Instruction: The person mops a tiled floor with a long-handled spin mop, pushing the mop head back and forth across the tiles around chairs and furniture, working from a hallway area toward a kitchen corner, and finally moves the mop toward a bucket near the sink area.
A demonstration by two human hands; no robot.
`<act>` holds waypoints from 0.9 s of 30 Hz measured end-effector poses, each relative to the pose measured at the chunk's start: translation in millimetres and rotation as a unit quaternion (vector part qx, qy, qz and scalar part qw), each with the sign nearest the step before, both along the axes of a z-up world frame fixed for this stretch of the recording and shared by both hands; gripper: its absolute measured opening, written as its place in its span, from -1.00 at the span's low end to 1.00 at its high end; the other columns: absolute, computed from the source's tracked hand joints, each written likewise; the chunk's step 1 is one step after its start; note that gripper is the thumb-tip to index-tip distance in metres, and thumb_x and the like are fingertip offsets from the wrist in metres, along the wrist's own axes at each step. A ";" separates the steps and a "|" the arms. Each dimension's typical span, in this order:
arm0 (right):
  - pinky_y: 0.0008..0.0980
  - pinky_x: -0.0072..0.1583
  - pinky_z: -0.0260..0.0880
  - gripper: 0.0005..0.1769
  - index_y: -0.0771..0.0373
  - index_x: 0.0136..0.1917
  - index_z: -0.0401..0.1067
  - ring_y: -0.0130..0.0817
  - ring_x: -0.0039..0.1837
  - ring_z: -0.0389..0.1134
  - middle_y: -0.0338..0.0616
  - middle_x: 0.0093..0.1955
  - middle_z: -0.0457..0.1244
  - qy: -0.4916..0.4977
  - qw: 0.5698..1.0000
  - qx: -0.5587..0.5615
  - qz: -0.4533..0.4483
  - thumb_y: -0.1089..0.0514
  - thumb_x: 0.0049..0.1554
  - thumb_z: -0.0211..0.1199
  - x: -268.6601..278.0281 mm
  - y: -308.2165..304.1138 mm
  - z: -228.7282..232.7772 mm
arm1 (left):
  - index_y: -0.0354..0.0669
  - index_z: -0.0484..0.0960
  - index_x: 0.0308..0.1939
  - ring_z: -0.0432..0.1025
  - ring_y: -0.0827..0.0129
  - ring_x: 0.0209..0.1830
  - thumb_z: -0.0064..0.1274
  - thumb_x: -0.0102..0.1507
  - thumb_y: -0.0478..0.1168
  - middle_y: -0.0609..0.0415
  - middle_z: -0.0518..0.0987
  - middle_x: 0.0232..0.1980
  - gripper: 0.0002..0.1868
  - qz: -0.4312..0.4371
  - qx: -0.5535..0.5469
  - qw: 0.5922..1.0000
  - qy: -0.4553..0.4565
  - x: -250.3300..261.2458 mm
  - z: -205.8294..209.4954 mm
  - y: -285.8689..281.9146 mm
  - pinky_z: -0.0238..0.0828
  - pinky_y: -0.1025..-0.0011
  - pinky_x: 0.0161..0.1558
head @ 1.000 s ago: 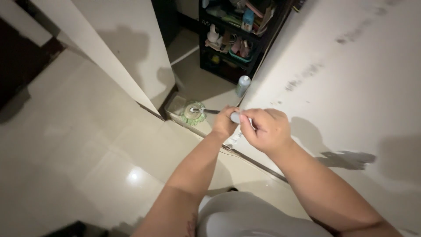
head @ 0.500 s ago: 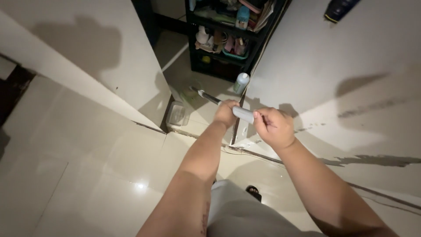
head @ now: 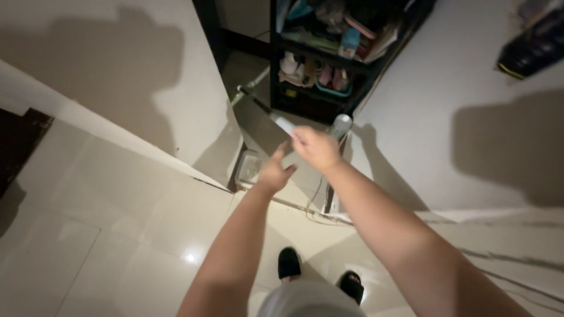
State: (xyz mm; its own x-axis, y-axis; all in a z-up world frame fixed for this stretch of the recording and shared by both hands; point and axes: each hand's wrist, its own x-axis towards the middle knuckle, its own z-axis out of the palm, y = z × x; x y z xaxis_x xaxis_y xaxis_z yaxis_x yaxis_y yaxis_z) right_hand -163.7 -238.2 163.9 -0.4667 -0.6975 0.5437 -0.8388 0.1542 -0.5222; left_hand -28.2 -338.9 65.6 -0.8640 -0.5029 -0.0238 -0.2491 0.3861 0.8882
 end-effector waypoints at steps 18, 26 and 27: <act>-0.25 -0.23 0.44 -0.88 0.06 -0.06 0.53 -0.20 -0.31 0.42 -0.16 -0.32 0.37 0.082 0.992 -0.058 0.073 0.10 0.12 0.40 82.7 31.2 157.2 | 0.01 0.61 0.13 0.46 0.01 0.28 0.12 0.15 -0.11 -0.06 0.60 0.26 -0.56 -0.049 -0.098 0.994 0.029 -28.7 72.1 -21.0 0.37 0.23 0.28; -0.21 -0.27 0.40 -0.88 0.12 -0.17 0.50 -0.16 -0.37 0.38 -0.14 -0.40 0.31 0.077 0.994 0.014 0.075 0.08 0.11 0.38 72.2 38.4 139.2 | -0.01 0.61 0.03 0.51 -0.03 0.20 0.12 0.18 -0.20 -0.10 0.60 0.23 -0.68 -0.037 -0.126 0.987 0.094 -33.1 35.7 -9.1 0.48 0.23 0.14; -0.19 -0.30 0.39 -0.85 0.11 -0.23 0.48 -0.13 -0.41 0.36 -0.12 -0.45 0.30 0.087 0.993 0.055 0.057 0.06 0.09 0.38 67.3 29.5 125.7 | -0.04 0.61 0.04 0.50 0.00 0.25 0.12 0.20 -0.22 -0.13 0.59 0.27 -0.68 -0.037 -0.135 0.979 0.151 -44.1 6.3 -23.7 0.48 0.25 0.16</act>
